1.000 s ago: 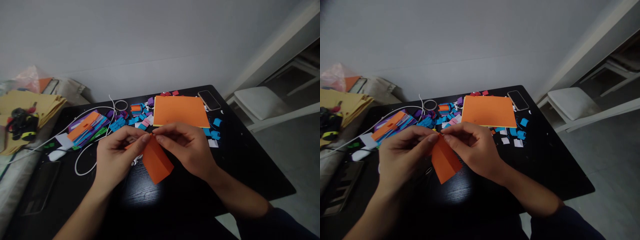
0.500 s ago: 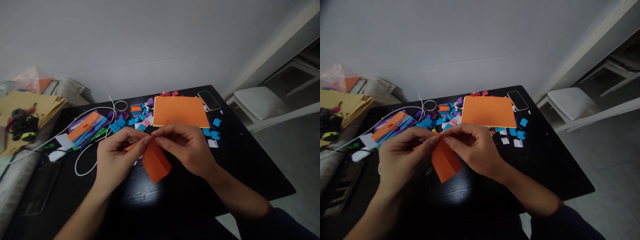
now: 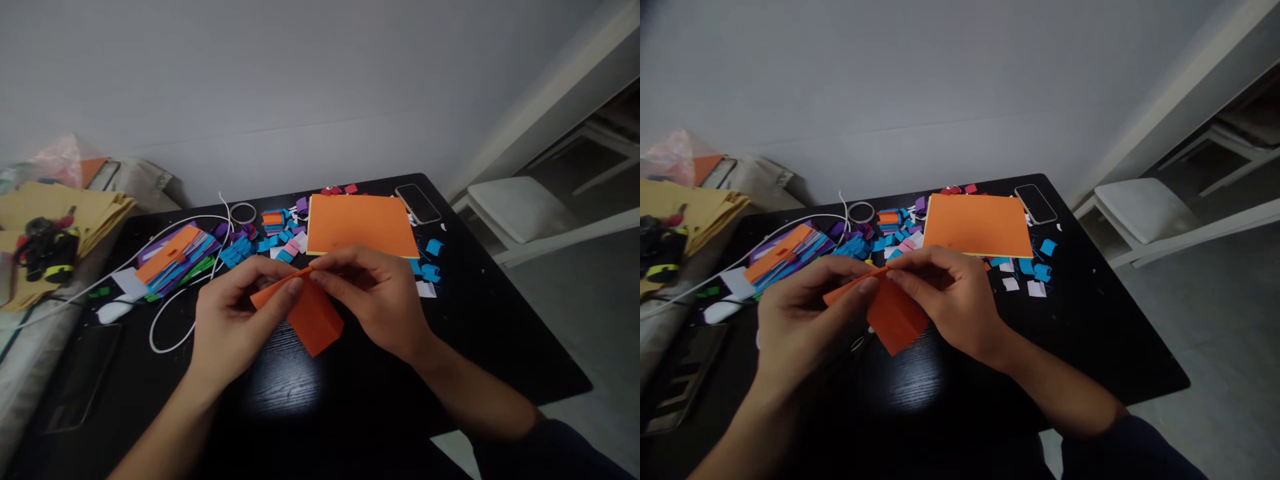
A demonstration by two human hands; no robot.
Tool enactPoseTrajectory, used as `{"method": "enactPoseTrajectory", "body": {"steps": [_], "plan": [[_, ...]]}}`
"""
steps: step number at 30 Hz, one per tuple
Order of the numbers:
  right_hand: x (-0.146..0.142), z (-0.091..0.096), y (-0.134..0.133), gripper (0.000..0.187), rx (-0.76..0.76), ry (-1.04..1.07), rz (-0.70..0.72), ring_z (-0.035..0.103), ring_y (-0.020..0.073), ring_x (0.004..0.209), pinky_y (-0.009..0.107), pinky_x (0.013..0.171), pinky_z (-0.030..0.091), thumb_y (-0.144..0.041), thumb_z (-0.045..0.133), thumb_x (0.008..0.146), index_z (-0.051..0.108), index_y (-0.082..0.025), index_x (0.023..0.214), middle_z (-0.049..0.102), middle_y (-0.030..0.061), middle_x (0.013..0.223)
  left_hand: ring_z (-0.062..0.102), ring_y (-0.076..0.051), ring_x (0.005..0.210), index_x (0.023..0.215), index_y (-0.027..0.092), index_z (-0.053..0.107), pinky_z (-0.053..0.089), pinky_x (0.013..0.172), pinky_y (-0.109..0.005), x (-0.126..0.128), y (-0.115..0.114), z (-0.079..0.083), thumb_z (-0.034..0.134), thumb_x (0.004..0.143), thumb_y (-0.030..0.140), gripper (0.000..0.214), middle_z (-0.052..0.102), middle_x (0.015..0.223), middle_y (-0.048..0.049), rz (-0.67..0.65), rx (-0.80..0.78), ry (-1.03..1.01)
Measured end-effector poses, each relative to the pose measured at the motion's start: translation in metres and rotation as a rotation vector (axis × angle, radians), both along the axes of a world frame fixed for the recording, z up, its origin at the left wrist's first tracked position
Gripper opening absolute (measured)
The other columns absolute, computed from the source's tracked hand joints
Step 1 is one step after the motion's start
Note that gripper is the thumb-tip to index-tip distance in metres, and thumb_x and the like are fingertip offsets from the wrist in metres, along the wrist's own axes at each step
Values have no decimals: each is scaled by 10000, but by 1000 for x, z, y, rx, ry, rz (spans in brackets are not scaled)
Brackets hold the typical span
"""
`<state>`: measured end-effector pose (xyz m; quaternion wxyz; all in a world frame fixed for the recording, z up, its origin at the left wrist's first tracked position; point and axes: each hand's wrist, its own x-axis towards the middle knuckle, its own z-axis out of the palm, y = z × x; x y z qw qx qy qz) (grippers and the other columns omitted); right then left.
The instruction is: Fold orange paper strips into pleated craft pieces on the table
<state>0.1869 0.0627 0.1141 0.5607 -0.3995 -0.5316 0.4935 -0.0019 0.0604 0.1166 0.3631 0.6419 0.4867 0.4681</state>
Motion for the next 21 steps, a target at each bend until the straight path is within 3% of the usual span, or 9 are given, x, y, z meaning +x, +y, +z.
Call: {"method": "enactPoseTrajectory", "body": {"steps": [16,21], "plan": [[-2,-1,-2,73,-1,8,-12,794,187,893,336,841,679,-280,858,859,817,-263,916,828,12,930,684,-127,710,908,260,799,541,636,-226,3,0,-2,797,896,270,16,772,841,20,41,28,-26],[-2,-1,-2,67,0,13,-2,793,175,893,319,846,675,-223,836,871,820,-263,922,826,6,934,670,-114,705,890,273,796,530,628,-214,3,2,-2,791,899,249,27,765,831,29,30,39,-25]]}}
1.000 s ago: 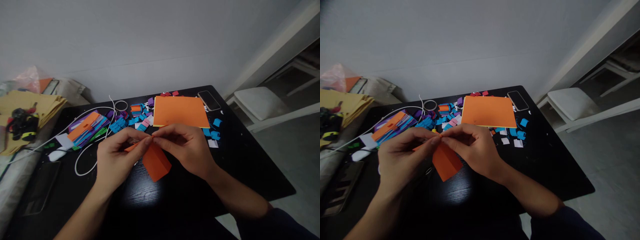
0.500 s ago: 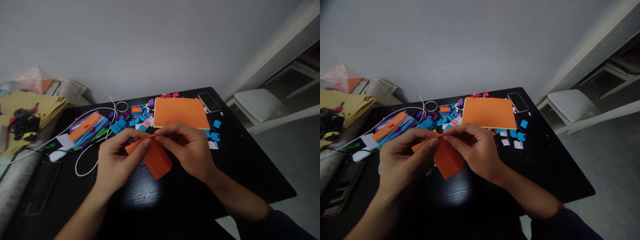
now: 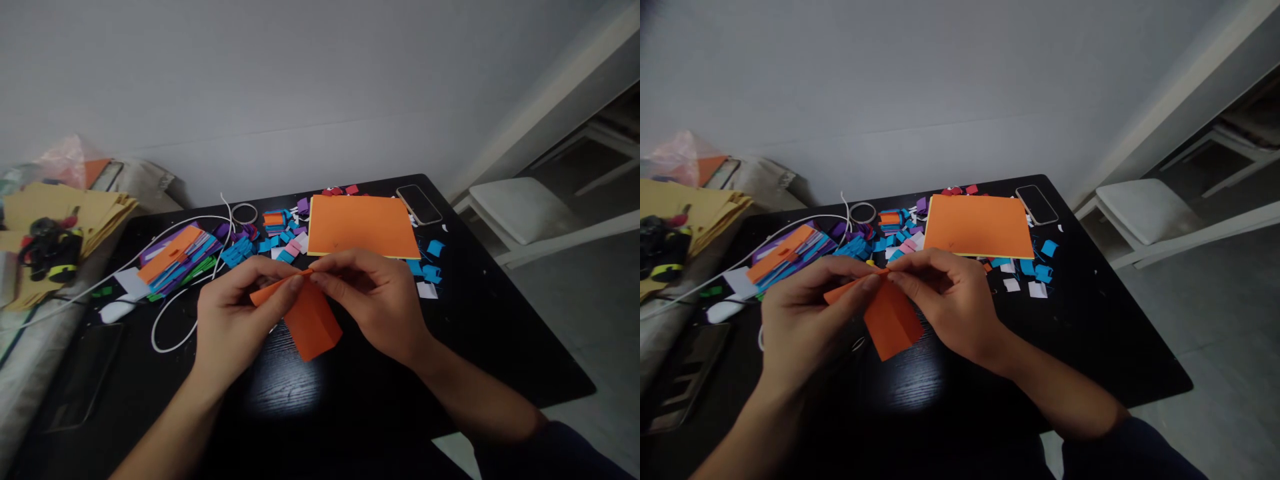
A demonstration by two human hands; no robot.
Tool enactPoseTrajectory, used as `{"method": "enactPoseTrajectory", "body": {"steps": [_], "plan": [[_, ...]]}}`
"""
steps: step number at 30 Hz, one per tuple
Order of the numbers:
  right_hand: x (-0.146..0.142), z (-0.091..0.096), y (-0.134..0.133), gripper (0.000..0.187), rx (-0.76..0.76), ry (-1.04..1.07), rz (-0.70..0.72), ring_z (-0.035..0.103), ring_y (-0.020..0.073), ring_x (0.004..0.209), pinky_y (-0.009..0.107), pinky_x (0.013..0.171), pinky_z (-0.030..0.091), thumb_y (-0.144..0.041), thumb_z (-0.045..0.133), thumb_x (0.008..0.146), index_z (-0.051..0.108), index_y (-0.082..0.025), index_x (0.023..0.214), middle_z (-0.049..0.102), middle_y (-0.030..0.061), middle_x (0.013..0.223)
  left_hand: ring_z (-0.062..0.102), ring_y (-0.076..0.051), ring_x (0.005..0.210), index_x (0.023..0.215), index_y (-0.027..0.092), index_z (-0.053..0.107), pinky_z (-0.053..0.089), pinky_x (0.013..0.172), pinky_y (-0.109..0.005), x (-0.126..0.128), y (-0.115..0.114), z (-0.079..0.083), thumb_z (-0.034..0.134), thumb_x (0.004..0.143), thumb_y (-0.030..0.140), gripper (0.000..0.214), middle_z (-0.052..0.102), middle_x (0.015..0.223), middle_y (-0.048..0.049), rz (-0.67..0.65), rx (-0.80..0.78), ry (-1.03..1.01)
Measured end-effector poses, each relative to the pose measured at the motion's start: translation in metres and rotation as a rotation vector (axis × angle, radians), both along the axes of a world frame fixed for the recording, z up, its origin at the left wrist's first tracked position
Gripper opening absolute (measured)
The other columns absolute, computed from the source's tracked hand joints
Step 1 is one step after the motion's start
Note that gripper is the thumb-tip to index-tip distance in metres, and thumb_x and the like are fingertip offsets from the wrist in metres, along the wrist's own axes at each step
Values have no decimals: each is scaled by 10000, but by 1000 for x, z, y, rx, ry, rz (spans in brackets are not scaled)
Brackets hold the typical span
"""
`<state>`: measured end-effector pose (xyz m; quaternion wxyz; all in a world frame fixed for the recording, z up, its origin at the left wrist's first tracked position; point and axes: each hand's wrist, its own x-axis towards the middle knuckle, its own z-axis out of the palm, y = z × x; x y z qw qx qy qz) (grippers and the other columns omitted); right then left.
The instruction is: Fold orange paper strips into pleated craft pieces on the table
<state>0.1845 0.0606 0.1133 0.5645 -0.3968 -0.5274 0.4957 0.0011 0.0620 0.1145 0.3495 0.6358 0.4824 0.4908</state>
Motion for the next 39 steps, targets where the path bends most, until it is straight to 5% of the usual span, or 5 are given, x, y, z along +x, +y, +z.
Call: {"method": "enactPoseTrajectory", "body": {"steps": [16,29,39], "plan": [[-2,-3,1,145,-42,33,50,778,168,873,287,796,657,-272,874,827,799,-239,947,813,14,932,697,-121,725,881,259,787,549,659,-221,2,1,2,774,906,249,30,778,839,31,-10,37,57],[0,0,2,82,0,2,83,771,145,884,251,786,632,-189,723,941,795,-226,954,807,13,934,696,-96,719,875,260,778,550,664,-192,3,1,1,769,900,200,66,773,819,51,0,85,101],[-1,-5,4,15,3,-39,55,749,134,835,231,752,611,-220,766,913,779,-216,909,789,5,888,690,-94,704,871,257,780,539,644,-193,2,1,0,770,908,224,50,771,809,50,-3,66,121]]}}
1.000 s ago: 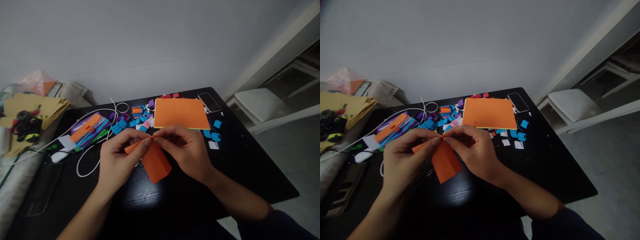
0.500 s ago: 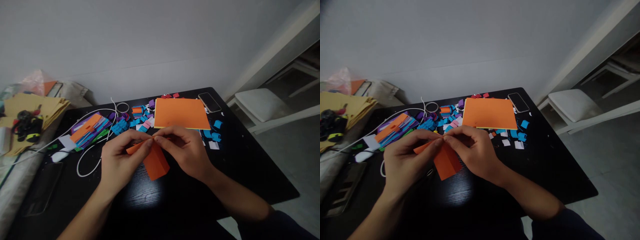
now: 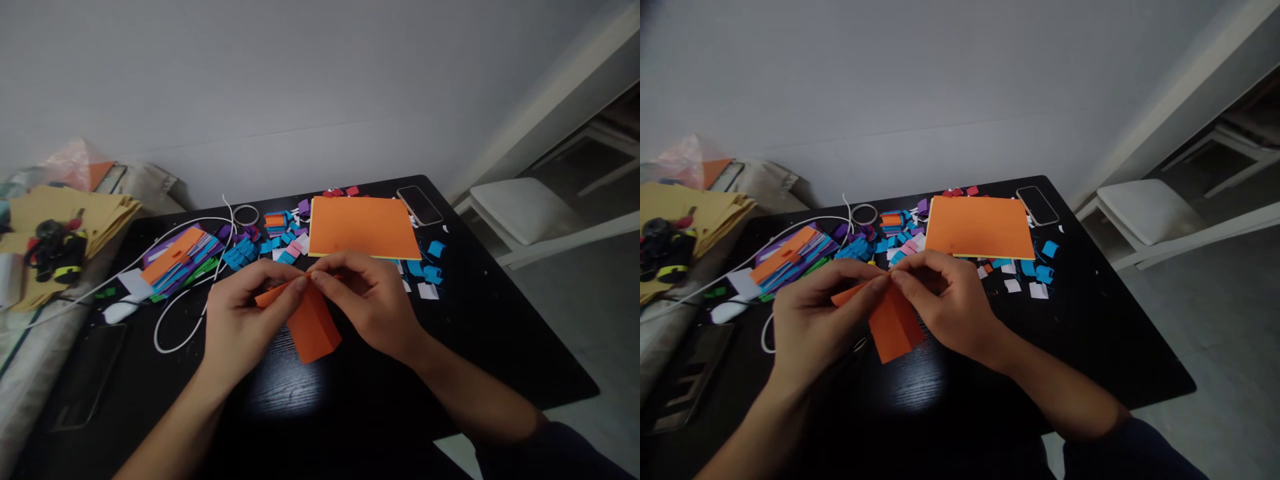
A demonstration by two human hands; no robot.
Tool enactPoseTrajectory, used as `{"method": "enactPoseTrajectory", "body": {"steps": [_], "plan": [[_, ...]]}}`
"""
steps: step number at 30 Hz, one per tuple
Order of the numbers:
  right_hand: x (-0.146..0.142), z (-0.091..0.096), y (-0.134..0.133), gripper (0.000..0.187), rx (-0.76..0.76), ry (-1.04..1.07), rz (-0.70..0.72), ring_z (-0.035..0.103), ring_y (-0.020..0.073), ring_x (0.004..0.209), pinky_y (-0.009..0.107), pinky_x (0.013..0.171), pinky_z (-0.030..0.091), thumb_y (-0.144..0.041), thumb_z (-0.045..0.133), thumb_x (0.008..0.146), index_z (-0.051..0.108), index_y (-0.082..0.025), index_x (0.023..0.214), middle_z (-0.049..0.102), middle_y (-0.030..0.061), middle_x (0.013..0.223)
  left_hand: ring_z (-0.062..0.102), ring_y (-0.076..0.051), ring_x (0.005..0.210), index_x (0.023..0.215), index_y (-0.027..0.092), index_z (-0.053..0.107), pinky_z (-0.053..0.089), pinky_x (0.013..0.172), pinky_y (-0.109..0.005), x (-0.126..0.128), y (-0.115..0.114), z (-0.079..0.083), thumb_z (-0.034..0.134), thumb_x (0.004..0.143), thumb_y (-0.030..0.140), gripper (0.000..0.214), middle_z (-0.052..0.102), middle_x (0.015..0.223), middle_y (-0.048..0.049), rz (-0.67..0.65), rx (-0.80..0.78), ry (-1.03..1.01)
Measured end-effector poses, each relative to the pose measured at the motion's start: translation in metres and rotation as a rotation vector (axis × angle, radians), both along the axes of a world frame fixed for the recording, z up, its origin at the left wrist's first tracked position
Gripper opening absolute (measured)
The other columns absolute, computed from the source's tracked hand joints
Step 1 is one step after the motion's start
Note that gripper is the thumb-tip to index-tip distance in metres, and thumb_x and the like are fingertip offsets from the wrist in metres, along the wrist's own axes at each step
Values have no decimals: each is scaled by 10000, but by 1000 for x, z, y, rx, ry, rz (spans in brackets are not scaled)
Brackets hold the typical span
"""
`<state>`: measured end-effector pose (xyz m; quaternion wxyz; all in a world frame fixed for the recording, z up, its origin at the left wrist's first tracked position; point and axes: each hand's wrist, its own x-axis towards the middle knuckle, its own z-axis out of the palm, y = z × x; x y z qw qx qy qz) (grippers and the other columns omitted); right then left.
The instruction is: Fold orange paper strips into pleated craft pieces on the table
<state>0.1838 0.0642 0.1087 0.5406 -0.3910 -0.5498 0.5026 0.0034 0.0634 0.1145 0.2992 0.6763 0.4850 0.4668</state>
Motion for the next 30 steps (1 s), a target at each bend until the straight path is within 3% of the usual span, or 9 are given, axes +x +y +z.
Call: {"method": "enactPoseTrajectory", "body": {"steps": [20,25,30], "plan": [[4,-4,4,67,28,-97,2,727,150,802,264,699,584,-226,708,941,772,-206,943,778,17,879,711,-108,743,880,268,789,560,687,-211,-2,3,-2,757,917,228,63,787,842,44,-8,-49,-8],[3,-2,4,66,2,-76,7,736,155,847,271,755,597,-271,760,925,763,-205,923,779,18,905,728,-145,767,873,260,797,586,718,-260,-1,3,-1,751,922,257,68,796,851,23,-7,-75,-6],[5,-1,8,110,-49,-40,-23,735,163,847,293,794,607,-312,803,892,759,-211,875,773,13,878,741,-173,765,1004,269,822,607,693,-288,-2,4,0,654,996,337,182,810,912,-10,-8,-144,-68]]}}
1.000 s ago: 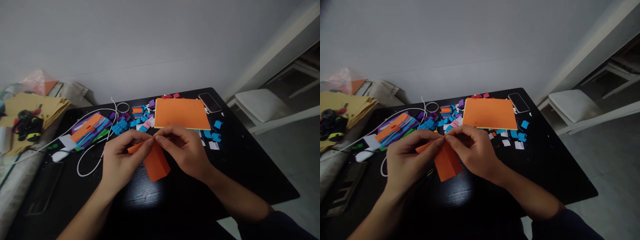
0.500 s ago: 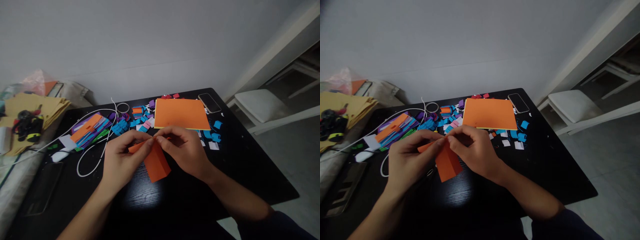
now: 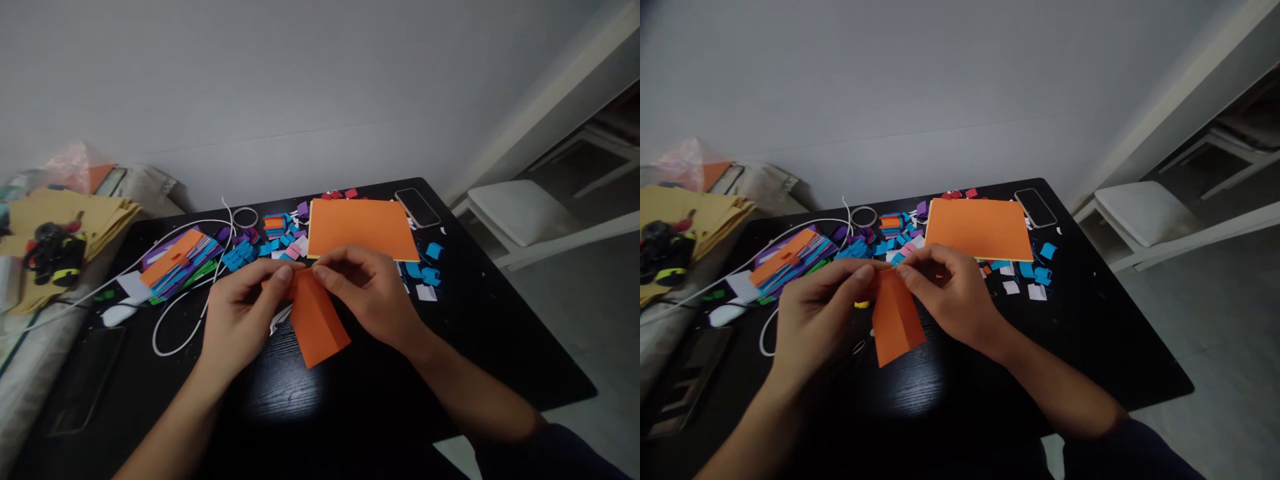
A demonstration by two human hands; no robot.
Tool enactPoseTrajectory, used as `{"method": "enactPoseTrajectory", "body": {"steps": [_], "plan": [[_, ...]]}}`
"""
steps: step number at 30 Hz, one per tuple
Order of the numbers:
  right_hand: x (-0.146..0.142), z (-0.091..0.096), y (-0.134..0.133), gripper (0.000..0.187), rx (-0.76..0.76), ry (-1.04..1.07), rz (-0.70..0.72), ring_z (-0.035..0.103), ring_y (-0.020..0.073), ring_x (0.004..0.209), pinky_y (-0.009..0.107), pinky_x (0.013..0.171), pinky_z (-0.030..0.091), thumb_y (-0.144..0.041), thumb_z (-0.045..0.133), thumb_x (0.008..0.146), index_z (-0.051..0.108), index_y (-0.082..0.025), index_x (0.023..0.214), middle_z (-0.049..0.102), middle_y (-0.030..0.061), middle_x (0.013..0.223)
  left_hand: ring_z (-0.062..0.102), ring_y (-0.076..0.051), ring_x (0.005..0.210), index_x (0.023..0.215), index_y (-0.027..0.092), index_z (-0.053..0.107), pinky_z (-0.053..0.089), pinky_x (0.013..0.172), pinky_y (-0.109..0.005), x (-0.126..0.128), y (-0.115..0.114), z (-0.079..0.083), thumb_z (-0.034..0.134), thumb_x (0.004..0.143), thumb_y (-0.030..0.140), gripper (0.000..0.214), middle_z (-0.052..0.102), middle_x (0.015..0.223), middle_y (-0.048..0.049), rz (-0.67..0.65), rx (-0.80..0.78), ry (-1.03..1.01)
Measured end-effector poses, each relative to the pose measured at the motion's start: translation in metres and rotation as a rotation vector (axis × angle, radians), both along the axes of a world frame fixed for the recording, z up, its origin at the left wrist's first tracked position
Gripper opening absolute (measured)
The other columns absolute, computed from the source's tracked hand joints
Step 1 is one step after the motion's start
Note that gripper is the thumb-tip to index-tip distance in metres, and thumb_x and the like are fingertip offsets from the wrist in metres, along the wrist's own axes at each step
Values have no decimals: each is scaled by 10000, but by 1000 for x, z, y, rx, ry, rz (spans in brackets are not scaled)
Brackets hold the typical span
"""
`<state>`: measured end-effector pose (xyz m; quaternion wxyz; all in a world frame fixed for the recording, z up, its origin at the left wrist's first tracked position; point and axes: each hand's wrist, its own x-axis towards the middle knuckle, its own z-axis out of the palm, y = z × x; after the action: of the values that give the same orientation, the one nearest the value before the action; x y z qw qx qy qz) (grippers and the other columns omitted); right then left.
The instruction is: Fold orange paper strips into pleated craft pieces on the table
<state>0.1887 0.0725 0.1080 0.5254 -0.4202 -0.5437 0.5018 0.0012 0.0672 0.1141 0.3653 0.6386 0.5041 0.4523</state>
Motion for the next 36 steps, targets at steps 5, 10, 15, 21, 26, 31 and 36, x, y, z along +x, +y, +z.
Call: {"method": "enactPoseTrajectory", "body": {"steps": [5,10,15,21,26,31,36], "plan": [[1,-2,7,144,-46,32,-22,729,169,849,311,813,606,-341,808,872,749,-212,851,771,19,888,743,-199,922,1187,294,764,615,769,-299,-6,2,-1,611,993,253,250,790,1052,-23,-12,79,6],[4,-8,14,108,-68,59,-39,721,160,852,303,786,590,-308,777,883,784,-250,973,768,2,888,720,-222,1030,1273,289,630,602,831,-325,-9,3,-4,690,855,109,459,710,1218,-51,-189,75,-3],[4,-8,14,140,-114,105,-2,748,177,950,334,853,606,-246,693,902,812,-265,974,803,7,1002,661,-265,1177,1285,272,588,581,892,-363,-5,6,-6,751,831,138,501,616,1341,-96,-193,141,117],[1,-5,10,179,-157,195,68,768,168,898,325,816,645,-191,724,851,799,-259,999,808,7,988,657,-254,1162,1184,261,649,565,937,-387,-4,9,-10,741,875,178,333,661,1261,-86,-108,246,166],[-5,-7,6,163,-133,241,83,771,184,962,347,880,667,-237,820,822,781,-250,981,793,20,1016,689,-216,1073,1019,244,723,552,928,-357,0,10,-15,648,967,209,97,728,1150,-54,-26,272,146],[-7,-9,3,195,-180,273,129,769,188,987,351,871,681,-260,815,846,774,-232,1034,784,41,1079,722,-187,792,981,222,781,558,733,-317,0,11,-25,673,984,327,151,784,911,-29,102,142,71],[-10,-10,3,193,-197,311,154,772,179,961,340,827,695,-292,817,857,770,-231,1034,784,40,1084,737,-203,887,1009,224,781,576,806,-334,1,13,-25,709,959,326,134,793,1000,-36,100,139,48]]}}
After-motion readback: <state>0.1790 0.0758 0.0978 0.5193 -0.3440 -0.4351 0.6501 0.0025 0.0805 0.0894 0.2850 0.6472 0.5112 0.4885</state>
